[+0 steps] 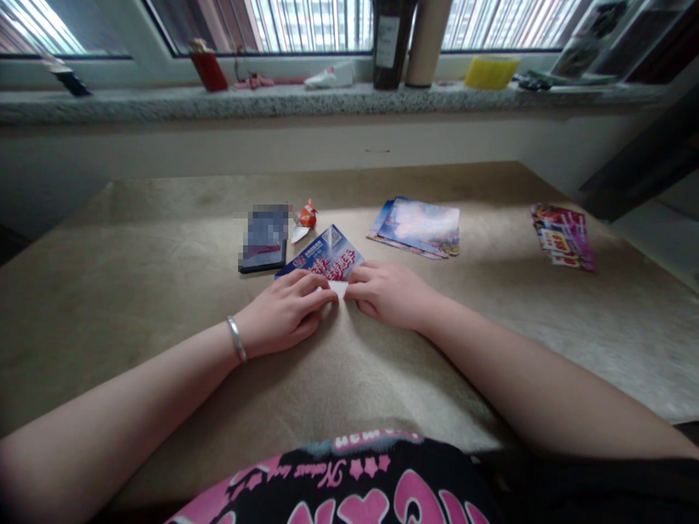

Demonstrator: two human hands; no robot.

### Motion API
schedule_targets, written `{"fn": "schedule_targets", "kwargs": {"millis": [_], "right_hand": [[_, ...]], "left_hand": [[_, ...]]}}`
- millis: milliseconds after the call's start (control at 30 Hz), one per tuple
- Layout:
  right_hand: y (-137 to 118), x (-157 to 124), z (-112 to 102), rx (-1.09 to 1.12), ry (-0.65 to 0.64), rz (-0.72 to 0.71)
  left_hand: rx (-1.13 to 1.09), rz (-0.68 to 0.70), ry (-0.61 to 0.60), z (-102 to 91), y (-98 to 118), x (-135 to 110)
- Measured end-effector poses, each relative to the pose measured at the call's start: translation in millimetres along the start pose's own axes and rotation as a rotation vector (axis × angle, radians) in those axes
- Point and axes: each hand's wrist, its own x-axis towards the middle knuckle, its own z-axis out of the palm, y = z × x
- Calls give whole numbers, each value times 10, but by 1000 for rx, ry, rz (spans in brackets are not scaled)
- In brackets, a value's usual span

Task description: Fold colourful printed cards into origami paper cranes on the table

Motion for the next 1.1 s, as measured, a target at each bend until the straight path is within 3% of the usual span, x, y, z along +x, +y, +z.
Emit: {"fn": "schedule_targets", "kwargs": {"millis": [467, 1100], "right_hand": [[10, -28, 12, 16, 14, 5], [50, -56, 31, -4, -12, -4]], "left_hand": [[-10, 124, -17, -119, -143, -22], [-293, 156, -46, -186, -358, -117]]}}
